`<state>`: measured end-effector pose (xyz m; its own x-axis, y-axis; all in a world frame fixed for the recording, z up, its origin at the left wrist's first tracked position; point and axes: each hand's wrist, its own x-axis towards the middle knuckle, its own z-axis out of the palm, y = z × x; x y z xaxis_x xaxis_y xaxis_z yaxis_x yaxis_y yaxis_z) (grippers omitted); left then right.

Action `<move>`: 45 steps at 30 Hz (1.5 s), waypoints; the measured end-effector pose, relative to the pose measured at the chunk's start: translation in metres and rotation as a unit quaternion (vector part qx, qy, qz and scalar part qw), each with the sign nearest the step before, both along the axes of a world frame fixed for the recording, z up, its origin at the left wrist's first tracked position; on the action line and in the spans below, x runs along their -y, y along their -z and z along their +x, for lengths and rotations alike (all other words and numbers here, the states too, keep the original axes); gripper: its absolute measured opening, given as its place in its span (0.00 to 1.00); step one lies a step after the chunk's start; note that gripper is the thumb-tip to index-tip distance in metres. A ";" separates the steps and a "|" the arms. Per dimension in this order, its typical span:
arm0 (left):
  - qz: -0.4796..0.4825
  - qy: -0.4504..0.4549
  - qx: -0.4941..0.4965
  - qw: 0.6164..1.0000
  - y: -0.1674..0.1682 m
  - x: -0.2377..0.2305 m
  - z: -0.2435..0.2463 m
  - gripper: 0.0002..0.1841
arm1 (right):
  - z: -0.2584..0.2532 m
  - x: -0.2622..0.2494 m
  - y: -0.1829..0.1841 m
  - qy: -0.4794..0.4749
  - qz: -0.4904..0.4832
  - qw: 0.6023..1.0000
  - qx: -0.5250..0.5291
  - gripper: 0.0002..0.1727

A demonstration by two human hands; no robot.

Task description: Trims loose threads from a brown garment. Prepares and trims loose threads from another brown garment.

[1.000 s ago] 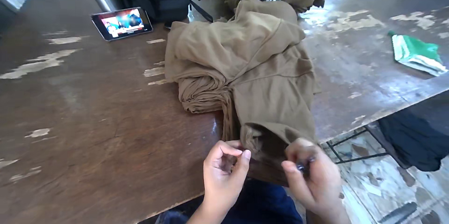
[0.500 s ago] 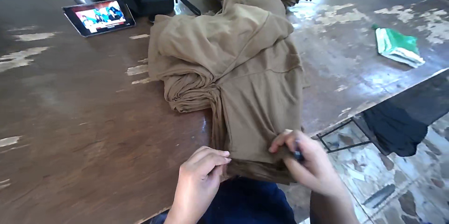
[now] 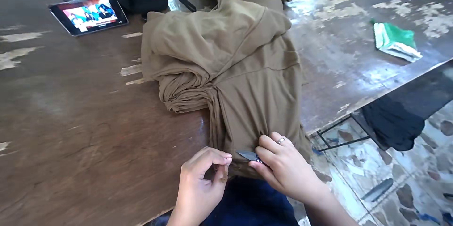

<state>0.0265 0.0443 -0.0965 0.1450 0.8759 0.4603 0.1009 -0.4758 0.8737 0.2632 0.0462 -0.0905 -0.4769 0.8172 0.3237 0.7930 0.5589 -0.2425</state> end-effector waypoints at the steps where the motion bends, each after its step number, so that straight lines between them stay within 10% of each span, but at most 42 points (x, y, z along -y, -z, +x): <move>1: -0.001 -0.002 0.001 1.000 0.000 0.000 0.000 0.03 | 0.001 0.000 0.000 0.000 -0.001 1.000 0.000 0.31; 22: -0.007 -0.006 0.048 0.999 0.003 0.001 0.006 0.05 | -0.008 0.000 -0.001 0.033 -0.005 0.999 -0.002 0.32; 27: -0.063 0.236 0.194 0.950 -0.014 0.013 -0.003 0.03 | 0.022 -0.004 -0.009 -0.037 -0.113 0.966 -0.228 0.29; 31: -0.113 0.257 -0.348 0.895 -0.055 0.041 -0.017 0.14 | 0.047 -0.006 -0.009 -0.070 -0.143 0.893 -0.420 0.25; 33: -0.100 0.164 -0.451 0.871 -0.063 0.048 -0.012 0.13 | 0.050 -0.005 -0.010 -0.077 -0.139 0.868 -0.471 0.24; 36: 0.000 0.045 -0.412 0.910 -0.063 0.037 -0.013 0.09 | 0.047 -0.004 -0.012 -0.084 -0.133 0.834 -0.528 0.23; 42: -0.002 -0.076 -0.298 0.952 -0.039 -0.017 0.034 0.31 | 0.035 0.001 -0.020 -0.094 -0.088 0.828 -0.546 0.21; 45: -0.116 -0.001 -0.043 0.992 -0.061 -0.046 0.026 0.26 | 0.035 0.003 -0.019 -0.046 -0.051 0.867 -0.493 0.20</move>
<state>0.0528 0.0907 -0.0358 0.1728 0.9571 0.2325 0.1797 -0.2627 0.9480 0.2977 0.0437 -0.0719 -0.0740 0.8389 0.5393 0.1249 0.5443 -0.8295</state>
